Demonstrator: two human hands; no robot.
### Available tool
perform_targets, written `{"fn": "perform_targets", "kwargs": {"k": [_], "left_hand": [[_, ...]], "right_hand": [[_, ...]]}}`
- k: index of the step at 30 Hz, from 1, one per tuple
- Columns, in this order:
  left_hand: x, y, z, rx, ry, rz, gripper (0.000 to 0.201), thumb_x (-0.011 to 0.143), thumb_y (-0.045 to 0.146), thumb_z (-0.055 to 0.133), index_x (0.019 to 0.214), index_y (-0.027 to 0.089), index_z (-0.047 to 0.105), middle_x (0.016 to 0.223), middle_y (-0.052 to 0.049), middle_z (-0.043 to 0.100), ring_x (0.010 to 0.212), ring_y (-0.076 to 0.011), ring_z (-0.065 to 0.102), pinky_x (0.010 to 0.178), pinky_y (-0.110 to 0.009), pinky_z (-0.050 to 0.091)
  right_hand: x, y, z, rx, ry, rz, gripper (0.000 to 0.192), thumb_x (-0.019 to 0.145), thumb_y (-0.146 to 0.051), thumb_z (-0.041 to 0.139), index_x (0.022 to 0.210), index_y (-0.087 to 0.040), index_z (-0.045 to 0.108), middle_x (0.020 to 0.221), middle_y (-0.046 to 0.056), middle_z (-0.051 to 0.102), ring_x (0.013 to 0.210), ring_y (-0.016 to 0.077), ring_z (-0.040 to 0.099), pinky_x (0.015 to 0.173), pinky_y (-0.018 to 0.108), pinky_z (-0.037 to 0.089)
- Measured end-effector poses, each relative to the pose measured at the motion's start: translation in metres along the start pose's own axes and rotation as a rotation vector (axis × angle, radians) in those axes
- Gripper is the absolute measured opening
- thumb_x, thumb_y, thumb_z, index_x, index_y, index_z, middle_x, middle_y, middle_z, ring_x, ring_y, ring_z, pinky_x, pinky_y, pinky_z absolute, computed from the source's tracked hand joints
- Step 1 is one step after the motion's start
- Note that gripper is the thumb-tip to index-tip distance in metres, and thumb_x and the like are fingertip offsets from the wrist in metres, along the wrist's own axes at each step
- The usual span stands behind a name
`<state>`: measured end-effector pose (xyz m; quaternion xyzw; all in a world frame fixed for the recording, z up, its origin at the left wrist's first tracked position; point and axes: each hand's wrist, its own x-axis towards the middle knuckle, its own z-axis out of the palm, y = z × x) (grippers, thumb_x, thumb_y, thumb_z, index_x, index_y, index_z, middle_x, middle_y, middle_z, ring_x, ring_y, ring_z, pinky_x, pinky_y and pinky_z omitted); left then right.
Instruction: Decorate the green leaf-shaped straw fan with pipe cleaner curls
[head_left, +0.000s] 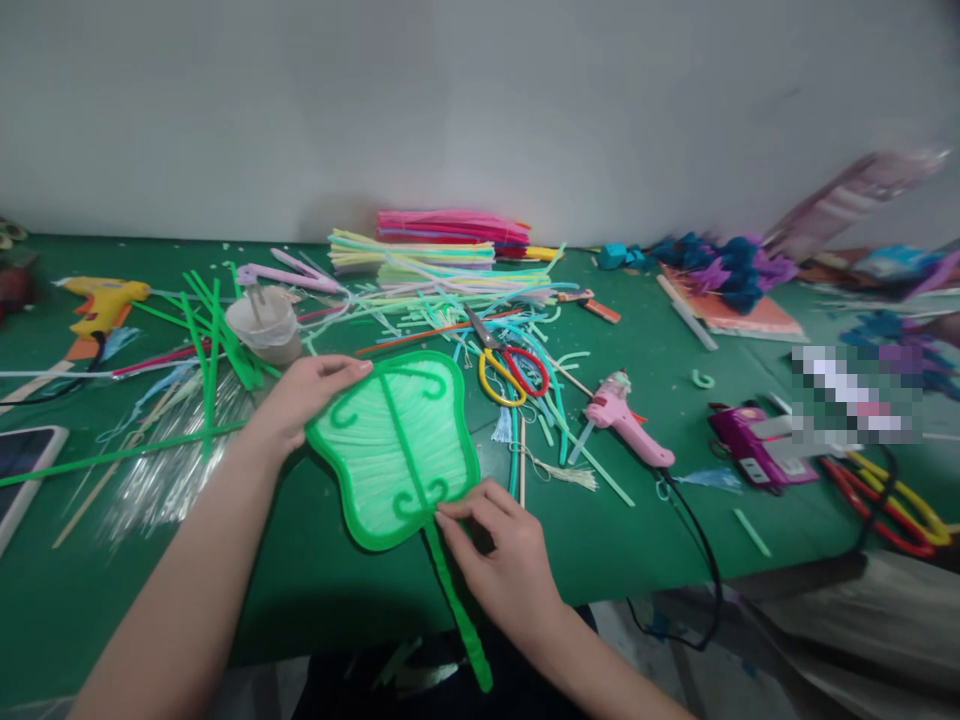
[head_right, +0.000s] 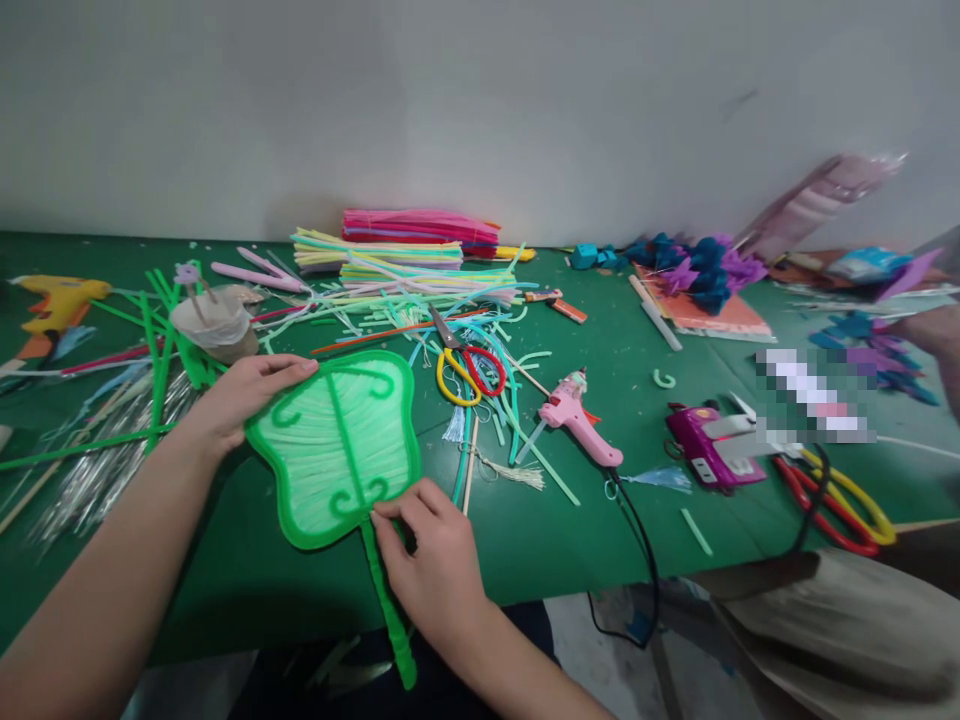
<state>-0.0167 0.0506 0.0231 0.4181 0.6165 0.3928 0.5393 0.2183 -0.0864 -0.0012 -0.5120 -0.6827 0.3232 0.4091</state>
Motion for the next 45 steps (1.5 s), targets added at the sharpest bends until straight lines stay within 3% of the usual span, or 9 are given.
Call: {"fn": "perform_targets", "kwargs": {"k": [6,10,20,33,36,41,45], "left_hand": [[0.0,-0.003,0.004,0.11,0.1,0.117,0.046,0.073,0.06,0.068,0.084,0.017,0.077,0.057,0.0,0.066,0.048,-0.0154,0.053,0.044,-0.023,0.036],[0.0,-0.003,0.005,0.152,0.126,0.157,0.048,0.079,0.062,0.059,0.083,0.018,0.078,0.059,-0.003,0.068,0.052,-0.0195,0.057,0.048,-0.025,0.039],[0.003,-0.007,0.001,0.198,0.128,0.207,0.062,0.078,0.072,0.052,0.086,0.018,0.079,0.069,-0.007,0.073,0.063,-0.0226,0.062,0.054,-0.026,0.043],[0.005,-0.008,0.001,0.19,0.123,0.208,0.061,0.079,0.072,0.051,0.087,0.018,0.079,0.077,-0.008,0.075,0.072,-0.0247,0.065,0.06,-0.027,0.046],[0.005,-0.009,0.001,0.182,0.12,0.2,0.059,0.08,0.07,0.052,0.085,0.018,0.079,0.076,-0.008,0.075,0.071,-0.024,0.065,0.059,-0.026,0.046],[0.004,-0.007,0.002,0.146,0.126,0.174,0.054,0.079,0.068,0.055,0.082,0.019,0.078,0.075,-0.007,0.075,0.07,-0.0234,0.064,0.058,-0.026,0.045],[0.001,-0.005,0.005,0.089,0.11,0.137,0.052,0.073,0.067,0.062,0.083,0.019,0.077,0.068,-0.004,0.073,0.061,-0.0213,0.062,0.053,-0.025,0.043]], "right_hand": [[-0.003,-0.003,-0.001,-0.016,-0.026,0.032,0.011,0.087,-0.012,0.061,0.082,-0.019,0.069,0.081,0.004,0.064,0.076,0.0157,0.064,0.07,0.025,0.049],[-0.004,-0.004,-0.002,-0.016,-0.025,0.033,0.011,0.087,-0.011,0.061,0.084,-0.02,0.069,0.082,0.004,0.066,0.078,0.0166,0.065,0.071,0.025,0.049],[-0.002,-0.005,-0.002,-0.048,-0.038,0.048,0.012,0.085,-0.01,0.062,0.078,-0.02,0.066,0.077,0.002,0.066,0.075,0.0169,0.062,0.068,0.026,0.046],[-0.001,-0.005,0.001,-0.03,-0.034,0.076,0.012,0.083,-0.011,0.062,0.075,-0.019,0.066,0.073,0.002,0.064,0.069,0.0158,0.059,0.064,0.026,0.045],[0.002,-0.007,-0.011,0.07,0.014,0.139,0.009,0.083,-0.016,0.064,0.075,-0.019,0.068,0.07,0.001,0.064,0.063,0.0143,0.058,0.059,0.025,0.045],[0.016,-0.006,-0.05,0.171,0.266,0.252,0.011,0.083,-0.03,0.069,0.083,-0.019,0.068,0.073,0.001,0.065,0.065,0.0142,0.058,0.06,0.025,0.047],[0.021,0.004,-0.058,0.126,0.245,0.254,0.015,0.083,-0.034,0.069,0.085,-0.019,0.067,0.072,0.001,0.063,0.065,0.0147,0.058,0.06,0.026,0.048]]}}
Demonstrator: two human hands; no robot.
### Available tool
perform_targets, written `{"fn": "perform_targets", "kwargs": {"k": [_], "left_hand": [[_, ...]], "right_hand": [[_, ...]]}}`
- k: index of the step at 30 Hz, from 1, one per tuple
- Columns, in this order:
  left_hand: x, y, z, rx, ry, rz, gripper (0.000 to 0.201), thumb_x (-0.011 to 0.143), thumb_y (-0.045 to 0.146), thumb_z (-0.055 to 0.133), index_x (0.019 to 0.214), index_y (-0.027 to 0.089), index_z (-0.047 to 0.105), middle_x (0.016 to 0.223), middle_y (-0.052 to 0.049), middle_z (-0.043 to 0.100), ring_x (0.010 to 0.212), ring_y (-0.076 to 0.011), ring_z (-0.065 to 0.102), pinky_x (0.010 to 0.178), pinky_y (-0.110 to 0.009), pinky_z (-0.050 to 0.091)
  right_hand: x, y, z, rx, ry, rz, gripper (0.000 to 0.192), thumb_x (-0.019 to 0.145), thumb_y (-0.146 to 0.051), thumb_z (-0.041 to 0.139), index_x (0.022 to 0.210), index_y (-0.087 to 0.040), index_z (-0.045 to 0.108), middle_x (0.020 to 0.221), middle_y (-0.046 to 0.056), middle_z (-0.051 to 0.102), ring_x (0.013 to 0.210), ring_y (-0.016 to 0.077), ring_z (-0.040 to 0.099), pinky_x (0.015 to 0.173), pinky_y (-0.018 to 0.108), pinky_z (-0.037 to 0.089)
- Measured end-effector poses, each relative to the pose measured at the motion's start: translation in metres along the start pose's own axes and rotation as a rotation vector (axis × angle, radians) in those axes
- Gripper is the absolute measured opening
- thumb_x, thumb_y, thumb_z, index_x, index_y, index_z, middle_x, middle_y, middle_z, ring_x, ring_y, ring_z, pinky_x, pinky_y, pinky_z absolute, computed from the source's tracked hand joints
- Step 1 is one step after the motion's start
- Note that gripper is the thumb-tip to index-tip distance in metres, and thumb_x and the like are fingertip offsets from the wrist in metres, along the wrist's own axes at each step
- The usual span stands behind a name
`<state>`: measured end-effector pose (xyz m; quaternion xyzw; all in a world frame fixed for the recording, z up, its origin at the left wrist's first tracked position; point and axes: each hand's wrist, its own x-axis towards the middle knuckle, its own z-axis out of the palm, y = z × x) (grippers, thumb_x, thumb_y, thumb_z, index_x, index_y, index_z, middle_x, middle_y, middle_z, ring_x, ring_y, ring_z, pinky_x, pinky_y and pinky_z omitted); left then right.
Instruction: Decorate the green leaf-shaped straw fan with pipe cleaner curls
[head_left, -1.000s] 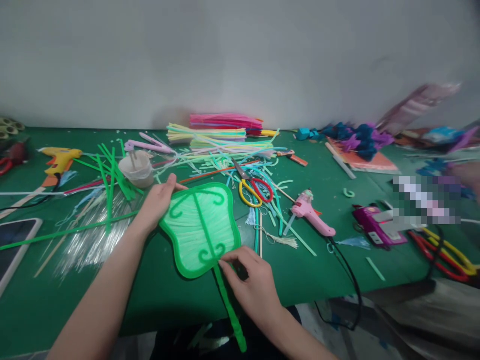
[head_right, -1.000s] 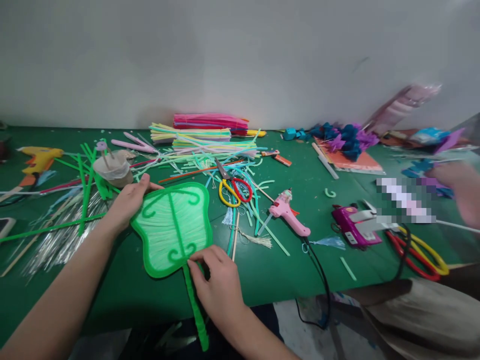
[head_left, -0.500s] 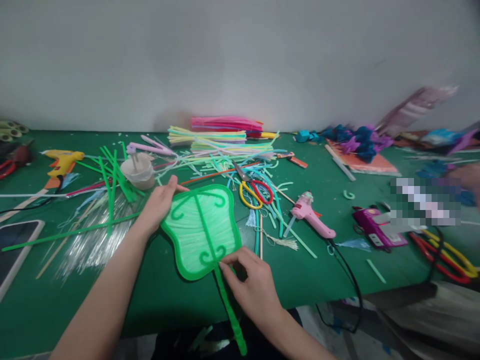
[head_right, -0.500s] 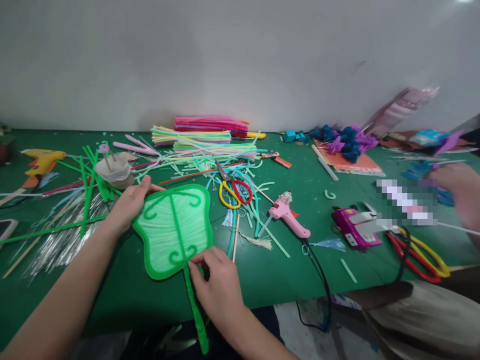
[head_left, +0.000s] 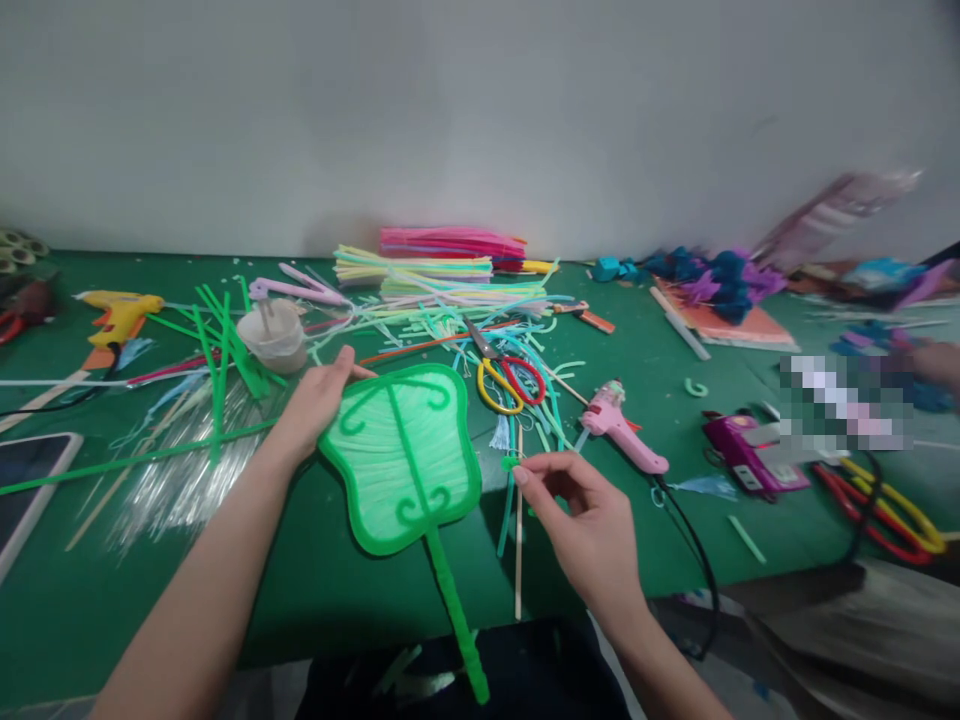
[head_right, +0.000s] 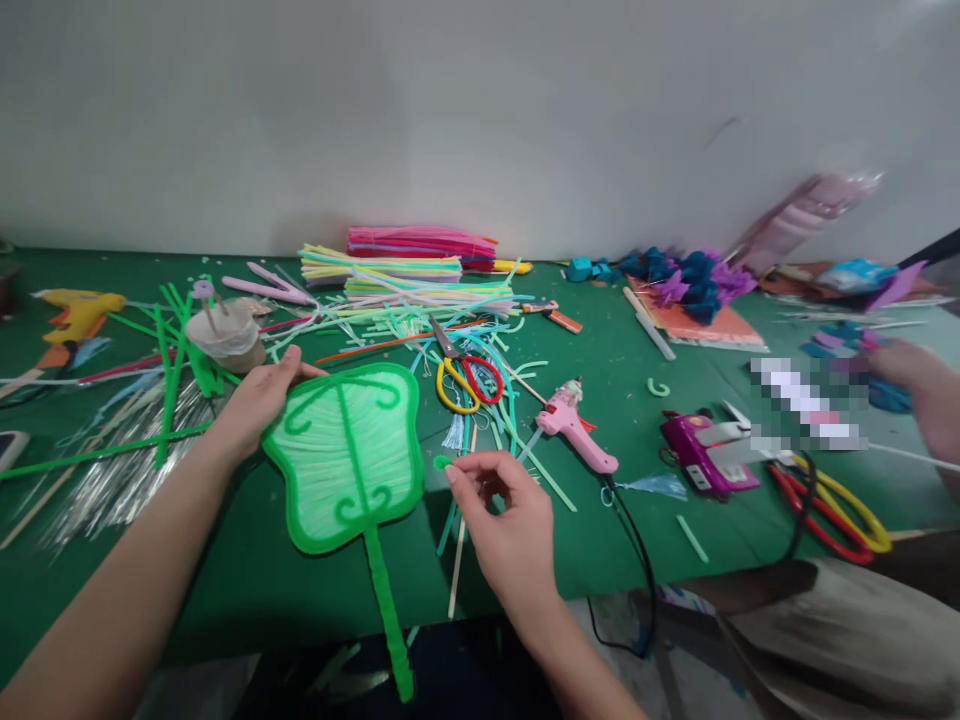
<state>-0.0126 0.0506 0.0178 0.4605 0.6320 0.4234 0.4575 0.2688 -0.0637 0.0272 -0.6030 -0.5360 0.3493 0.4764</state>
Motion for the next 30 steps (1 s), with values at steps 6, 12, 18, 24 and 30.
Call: {"fn": "perform_targets", "kwargs": {"k": [6,12,18,24,30], "left_hand": [[0.001,0.002,-0.004,-0.144,-0.067,-0.055,0.049,0.057,0.058,0.081,0.081,0.017,0.074,0.069,-0.001,0.072,0.057,-0.0165,0.061,0.052,-0.023,0.046],[0.004,0.005,-0.012,-0.315,-0.055,-0.086,0.045,0.057,0.052,0.084,0.08,0.016,0.07,0.066,0.0,0.071,0.056,-0.0144,0.064,0.055,-0.024,0.051],[-0.004,0.023,-0.017,-0.445,-0.043,-0.064,0.047,0.069,0.058,0.074,0.091,0.017,0.07,0.073,-0.005,0.075,0.068,-0.022,0.071,0.061,-0.031,0.057],[-0.025,0.043,-0.012,-0.567,-0.064,0.082,0.063,0.078,0.078,0.044,0.108,0.027,0.066,0.102,-0.005,0.076,0.096,-0.0286,0.071,0.07,-0.038,0.059],[-0.049,0.039,0.027,-0.885,-0.288,0.065,0.064,0.07,0.066,0.07,0.116,0.023,0.064,0.118,-0.009,0.072,0.111,-0.0326,0.065,0.091,-0.045,0.055]], "right_hand": [[-0.009,0.012,0.017,-0.193,0.05,-0.134,0.034,0.09,-0.037,0.059,0.12,-0.021,0.058,0.118,0.012,0.059,0.11,0.026,0.057,0.088,0.042,0.051],[-0.028,0.008,0.048,0.218,-0.263,0.102,0.057,0.085,-0.039,0.065,0.133,-0.019,0.041,0.113,0.012,0.063,0.093,0.0202,0.067,0.081,0.036,0.057],[-0.008,-0.001,0.069,0.488,-0.517,0.336,0.039,0.081,-0.052,0.067,0.087,-0.015,0.055,0.068,0.0,0.064,0.05,0.0112,0.063,0.046,0.021,0.051],[0.013,-0.017,0.077,0.715,-0.32,0.202,0.037,0.075,-0.047,0.076,0.08,-0.015,0.058,0.064,-0.002,0.061,0.047,0.0089,0.057,0.042,0.019,0.045],[0.032,-0.025,0.091,0.792,-0.243,0.087,0.038,0.076,-0.05,0.074,0.083,-0.016,0.057,0.062,-0.004,0.06,0.048,0.0085,0.056,0.044,0.02,0.044]]}}
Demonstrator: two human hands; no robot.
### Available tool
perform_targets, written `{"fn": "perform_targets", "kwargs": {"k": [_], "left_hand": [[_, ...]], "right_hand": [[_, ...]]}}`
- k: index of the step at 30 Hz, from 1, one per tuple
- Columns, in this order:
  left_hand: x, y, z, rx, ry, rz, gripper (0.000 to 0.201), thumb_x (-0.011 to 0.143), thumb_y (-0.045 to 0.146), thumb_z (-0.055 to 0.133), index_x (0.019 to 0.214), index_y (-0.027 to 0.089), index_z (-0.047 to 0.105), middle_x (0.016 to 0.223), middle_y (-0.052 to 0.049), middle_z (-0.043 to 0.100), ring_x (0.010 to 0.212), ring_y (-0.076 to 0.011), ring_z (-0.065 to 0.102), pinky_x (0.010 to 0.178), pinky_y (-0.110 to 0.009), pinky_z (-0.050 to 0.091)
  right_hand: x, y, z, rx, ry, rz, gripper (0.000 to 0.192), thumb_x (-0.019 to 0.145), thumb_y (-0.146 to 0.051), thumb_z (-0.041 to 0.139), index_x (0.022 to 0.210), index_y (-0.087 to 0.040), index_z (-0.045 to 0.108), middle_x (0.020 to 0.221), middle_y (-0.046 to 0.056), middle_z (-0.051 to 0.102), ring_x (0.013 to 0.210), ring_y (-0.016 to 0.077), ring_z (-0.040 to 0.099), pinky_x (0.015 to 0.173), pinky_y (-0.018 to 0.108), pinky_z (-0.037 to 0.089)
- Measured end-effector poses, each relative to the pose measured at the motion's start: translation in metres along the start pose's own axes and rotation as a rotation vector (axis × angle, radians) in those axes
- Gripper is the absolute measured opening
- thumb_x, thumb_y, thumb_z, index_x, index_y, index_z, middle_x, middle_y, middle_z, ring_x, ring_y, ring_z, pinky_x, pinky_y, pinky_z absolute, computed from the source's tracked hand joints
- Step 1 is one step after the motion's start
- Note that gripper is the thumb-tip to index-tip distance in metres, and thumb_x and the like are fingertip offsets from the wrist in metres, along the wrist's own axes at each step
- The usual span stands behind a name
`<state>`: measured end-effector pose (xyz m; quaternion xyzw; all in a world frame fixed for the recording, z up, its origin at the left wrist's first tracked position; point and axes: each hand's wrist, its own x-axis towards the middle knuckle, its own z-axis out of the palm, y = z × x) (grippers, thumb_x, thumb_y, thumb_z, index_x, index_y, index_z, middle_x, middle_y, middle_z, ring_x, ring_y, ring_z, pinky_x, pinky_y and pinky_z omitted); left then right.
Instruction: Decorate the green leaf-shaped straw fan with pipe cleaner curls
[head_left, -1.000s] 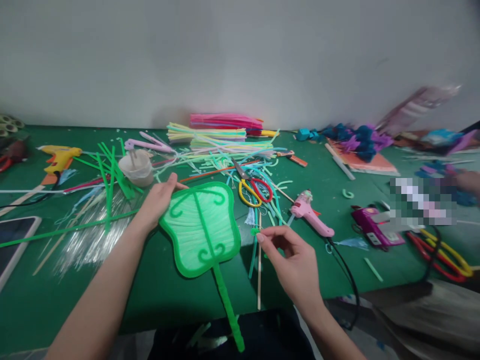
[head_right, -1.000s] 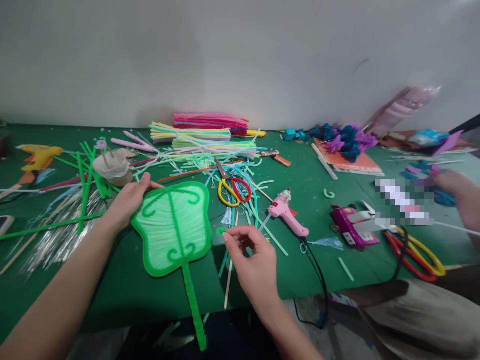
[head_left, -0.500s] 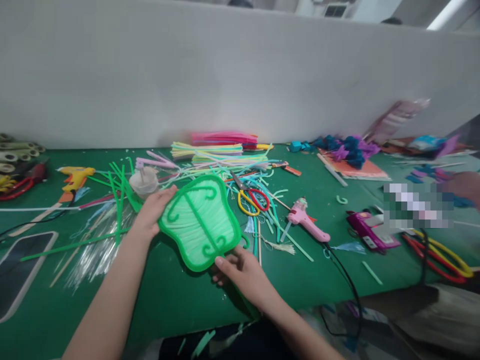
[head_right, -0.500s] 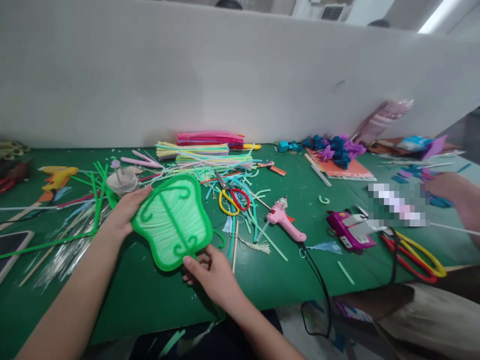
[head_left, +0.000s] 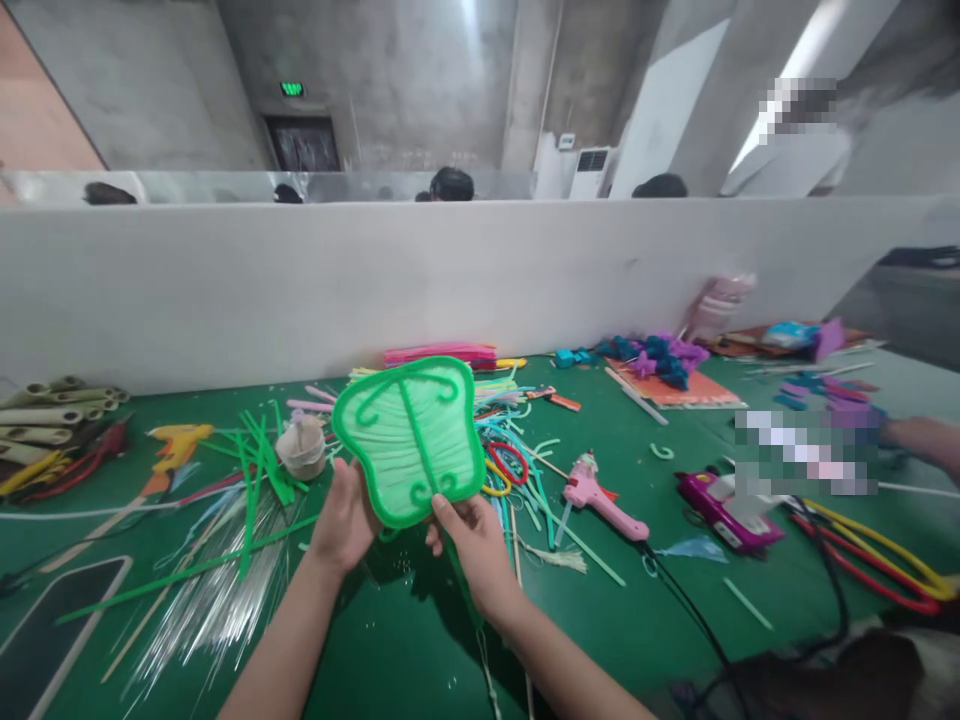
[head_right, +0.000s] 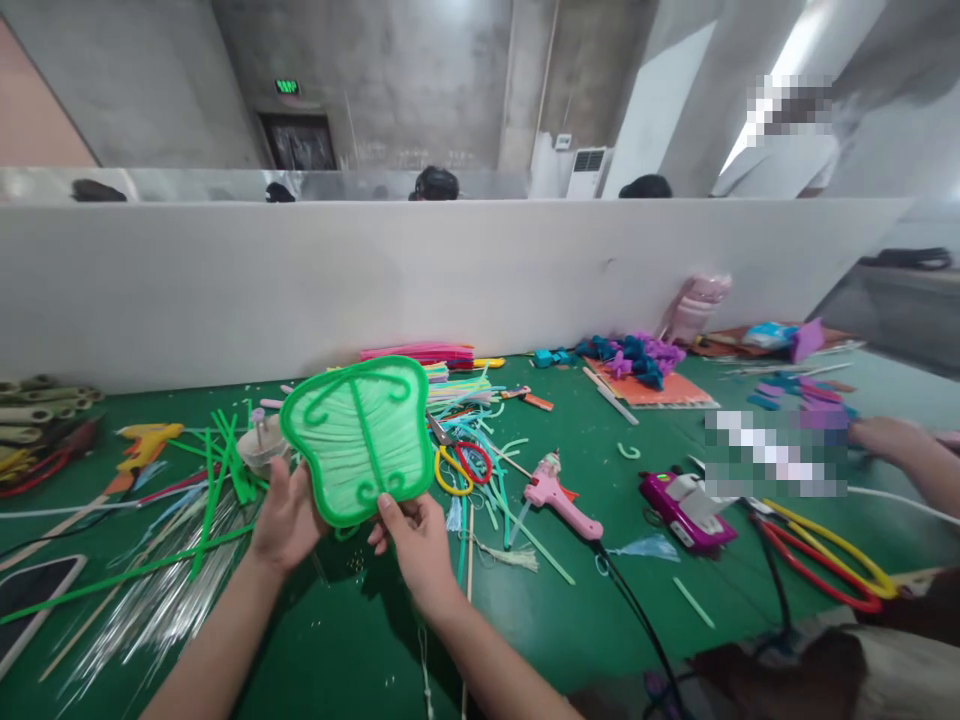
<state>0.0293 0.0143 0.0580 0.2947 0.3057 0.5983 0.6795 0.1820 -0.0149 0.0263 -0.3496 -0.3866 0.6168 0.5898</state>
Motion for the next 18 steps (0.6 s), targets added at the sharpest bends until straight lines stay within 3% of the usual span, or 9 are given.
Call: {"fn": "perform_targets", "kwargs": {"k": [3,5,10,18], "left_hand": [[-0.0005,-0.012,0.0071,-0.015,0.048,-0.004,0.048,0.075,0.034,0.079,0.119,0.022,0.062,0.11,-0.006,0.075,0.102,-0.0277,0.07,0.091,-0.041,0.056],[0.001,-0.0143,0.0086,-0.017,0.08,0.013,0.043,0.08,0.025,0.074,0.12,0.022,0.061,0.105,-0.004,0.076,0.096,-0.0246,0.072,0.088,-0.04,0.058],[0.0032,-0.0117,0.0072,-0.032,0.122,0.024,0.035,0.087,0.022,0.067,0.121,0.02,0.061,0.102,-0.005,0.077,0.089,-0.0228,0.074,0.083,-0.037,0.06],[0.0037,-0.0131,0.0072,-0.055,0.116,0.004,0.037,0.09,0.02,0.062,0.127,0.019,0.059,0.105,-0.007,0.076,0.089,-0.0225,0.074,0.085,-0.038,0.06]], "right_hand": [[0.0023,-0.0019,0.0015,0.015,-0.061,0.007,0.042,0.071,-0.048,0.078,0.09,-0.017,0.058,0.072,-0.001,0.066,0.056,0.012,0.064,0.051,0.023,0.05],[0.0,-0.0031,0.0011,0.021,-0.107,0.028,0.047,0.067,-0.044,0.082,0.097,-0.018,0.057,0.082,0.001,0.07,0.063,0.0146,0.068,0.058,0.025,0.054],[-0.0045,-0.0022,0.0015,0.02,-0.148,0.063,0.05,0.07,-0.043,0.081,0.104,-0.019,0.053,0.095,0.004,0.072,0.071,0.0165,0.072,0.065,0.027,0.056],[0.0038,0.003,0.0006,-0.139,-0.073,0.078,0.043,0.082,-0.053,0.065,0.101,-0.016,0.053,0.081,0.005,0.071,0.058,0.0159,0.07,0.058,0.028,0.057]]}}
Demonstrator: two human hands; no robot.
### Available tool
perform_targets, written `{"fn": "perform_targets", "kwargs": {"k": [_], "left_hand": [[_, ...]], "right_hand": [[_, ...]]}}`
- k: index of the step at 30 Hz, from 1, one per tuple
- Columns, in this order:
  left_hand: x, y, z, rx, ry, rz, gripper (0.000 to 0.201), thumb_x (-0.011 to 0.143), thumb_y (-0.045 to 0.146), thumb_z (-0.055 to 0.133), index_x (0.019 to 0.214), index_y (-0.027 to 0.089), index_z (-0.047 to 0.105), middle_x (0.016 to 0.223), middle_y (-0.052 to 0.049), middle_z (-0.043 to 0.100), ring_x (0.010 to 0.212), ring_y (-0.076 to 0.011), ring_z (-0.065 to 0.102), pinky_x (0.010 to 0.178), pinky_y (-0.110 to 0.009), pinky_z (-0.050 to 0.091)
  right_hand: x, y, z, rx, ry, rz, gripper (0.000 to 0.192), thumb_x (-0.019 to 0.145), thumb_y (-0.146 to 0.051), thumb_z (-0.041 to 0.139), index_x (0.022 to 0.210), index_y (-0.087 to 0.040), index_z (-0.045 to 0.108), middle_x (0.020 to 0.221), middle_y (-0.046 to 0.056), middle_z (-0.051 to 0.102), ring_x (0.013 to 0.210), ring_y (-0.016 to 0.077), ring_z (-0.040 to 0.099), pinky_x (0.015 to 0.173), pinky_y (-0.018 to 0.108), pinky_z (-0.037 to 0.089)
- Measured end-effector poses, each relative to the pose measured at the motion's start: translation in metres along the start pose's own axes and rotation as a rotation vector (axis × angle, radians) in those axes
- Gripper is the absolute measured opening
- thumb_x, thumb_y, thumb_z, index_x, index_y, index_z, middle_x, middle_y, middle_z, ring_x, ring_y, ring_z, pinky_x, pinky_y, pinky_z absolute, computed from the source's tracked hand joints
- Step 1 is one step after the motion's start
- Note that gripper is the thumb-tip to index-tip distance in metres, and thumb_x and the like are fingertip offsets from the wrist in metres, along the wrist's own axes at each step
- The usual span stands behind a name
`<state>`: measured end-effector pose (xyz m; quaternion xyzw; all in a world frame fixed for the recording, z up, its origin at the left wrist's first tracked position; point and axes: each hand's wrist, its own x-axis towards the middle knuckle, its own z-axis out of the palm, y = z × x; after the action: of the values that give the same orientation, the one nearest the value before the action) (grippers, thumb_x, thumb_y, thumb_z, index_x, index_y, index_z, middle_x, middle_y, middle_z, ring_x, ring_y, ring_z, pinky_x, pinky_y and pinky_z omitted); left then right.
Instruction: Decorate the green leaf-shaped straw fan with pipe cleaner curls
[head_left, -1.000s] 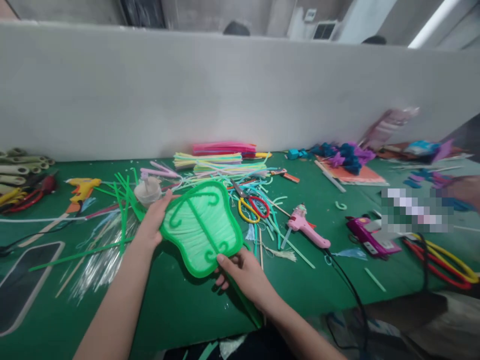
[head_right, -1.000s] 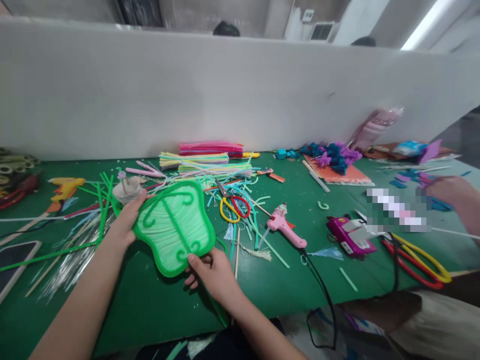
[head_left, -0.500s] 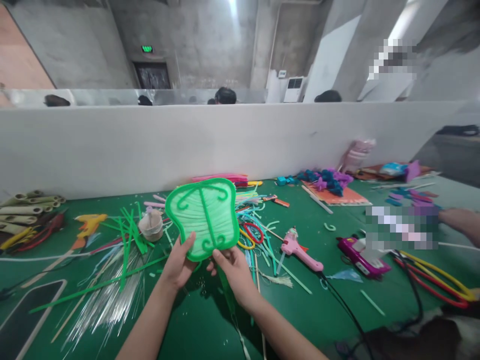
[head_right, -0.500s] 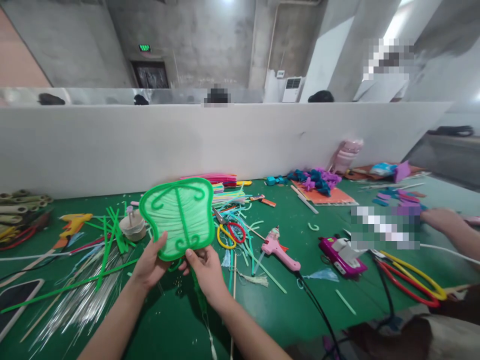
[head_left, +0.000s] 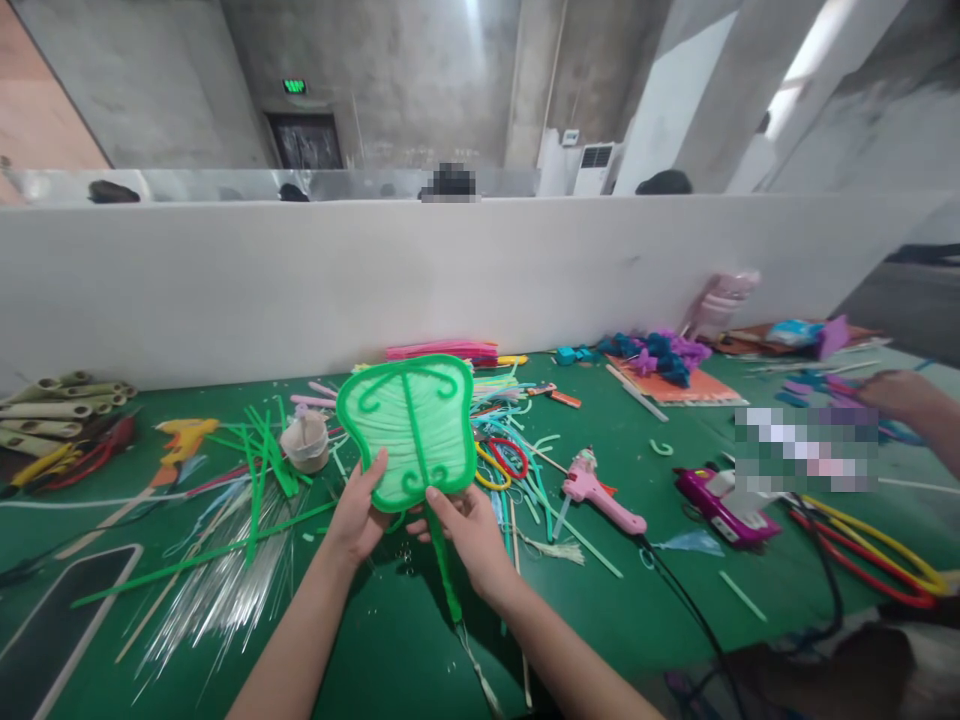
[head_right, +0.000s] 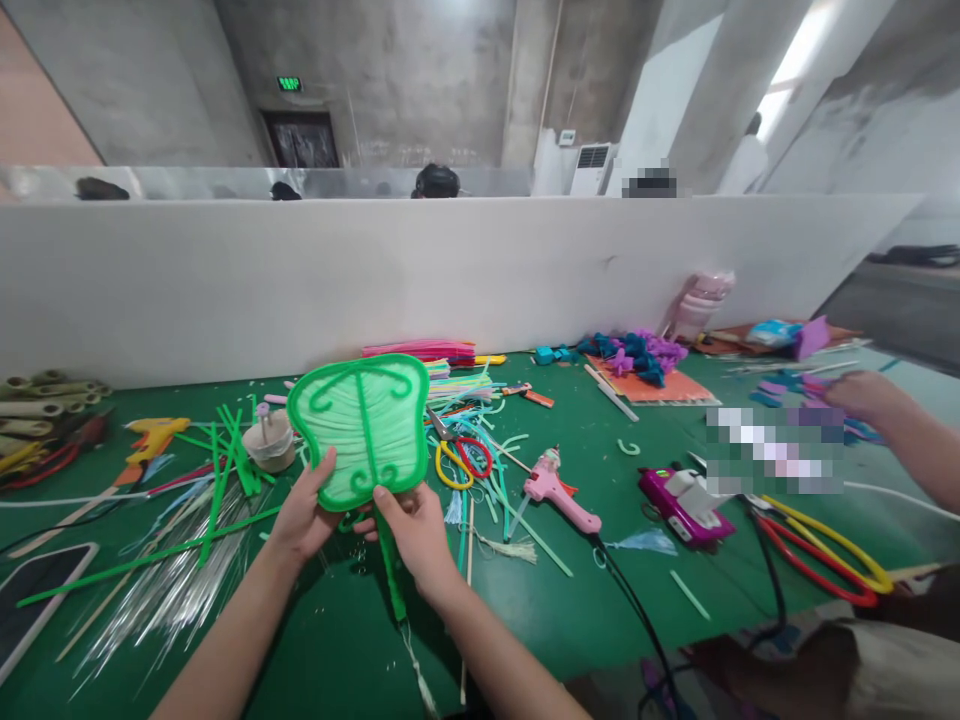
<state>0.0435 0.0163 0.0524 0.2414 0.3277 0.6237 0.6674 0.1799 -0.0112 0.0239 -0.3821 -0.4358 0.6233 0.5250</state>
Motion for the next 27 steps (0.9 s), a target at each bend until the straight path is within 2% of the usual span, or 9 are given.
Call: {"fn": "perform_targets", "kwargs": {"k": [5,9,12,15,17,21,27], "left_hand": [[0.001,0.001,0.0,-0.038,0.011,-0.02,0.039,0.093,0.022,0.056,0.132,0.016,0.057,0.111,-0.01,0.075,0.099,-0.0241,0.072,0.095,-0.04,0.055],[0.002,0.007,-0.002,-0.082,0.035,-0.027,0.041,0.097,0.028,0.049,0.136,0.016,0.054,0.113,-0.01,0.075,0.105,-0.0248,0.07,0.1,-0.04,0.052],[0.004,0.013,-0.006,-0.121,0.059,-0.011,0.044,0.099,0.029,0.045,0.142,0.019,0.049,0.112,-0.007,0.075,0.106,-0.0231,0.07,0.102,-0.039,0.05],[0.004,0.016,-0.011,-0.148,0.077,0.007,0.047,0.099,0.032,0.044,0.145,0.023,0.044,0.112,-0.006,0.075,0.104,-0.0221,0.071,0.102,-0.038,0.049],[0.004,0.016,-0.014,-0.155,0.09,0.013,0.049,0.099,0.035,0.044,0.146,0.024,0.042,0.111,-0.005,0.076,0.101,-0.0216,0.072,0.101,-0.038,0.05],[0.005,0.016,-0.018,-0.155,0.112,0.026,0.05,0.099,0.037,0.044,0.147,0.025,0.041,0.108,-0.005,0.077,0.095,-0.0211,0.074,0.1,-0.039,0.051],[0.005,0.012,-0.018,-0.147,0.138,0.037,0.049,0.097,0.038,0.047,0.145,0.027,0.044,0.113,-0.004,0.075,0.1,-0.0219,0.072,0.098,-0.039,0.052]], "right_hand": [[0.001,0.001,-0.001,-0.199,-0.028,-0.028,0.038,0.091,-0.05,0.049,0.108,-0.016,0.048,0.088,0.007,0.071,0.062,0.016,0.07,0.064,0.032,0.059],[-0.002,-0.008,-0.018,-0.495,-0.087,-0.094,0.029,0.089,-0.041,0.057,0.106,-0.018,0.056,0.095,0.007,0.07,0.071,0.0192,0.069,0.066,0.035,0.058],[-0.006,-0.015,-0.036,-0.777,-0.046,-0.173,0.022,0.088,-0.03,0.059,0.106,-0.017,0.062,0.107,0.012,0.065,0.097,0.0281,0.063,0.086,0.046,0.051],[-0.008,-0.013,-0.045,-1.022,0.0,-0.219,0.032,0.086,-0.024,0.062,0.117,-0.015,0.062,0.12,0.018,0.057,0.116,0.0367,0.049,0.099,0.055,0.038],[-0.008,-0.006,-0.046,-1.146,-0.013,-0.222,0.032,0.083,-0.023,0.067,0.113,-0.014,0.065,0.116,0.018,0.059,0.114,0.0375,0.048,0.097,0.054,0.039],[-0.005,0.004,-0.042,-1.311,-0.045,-0.216,0.02,0.085,-0.023,0.067,0.104,-0.016,0.069,0.108,0.014,0.062,0.105,0.0323,0.054,0.091,0.044,0.043],[0.0,0.001,-0.035,-1.458,-0.081,-0.208,0.006,0.086,-0.019,0.064,0.089,-0.019,0.069,0.092,0.008,0.066,0.093,0.0255,0.059,0.077,0.033,0.043]]}}
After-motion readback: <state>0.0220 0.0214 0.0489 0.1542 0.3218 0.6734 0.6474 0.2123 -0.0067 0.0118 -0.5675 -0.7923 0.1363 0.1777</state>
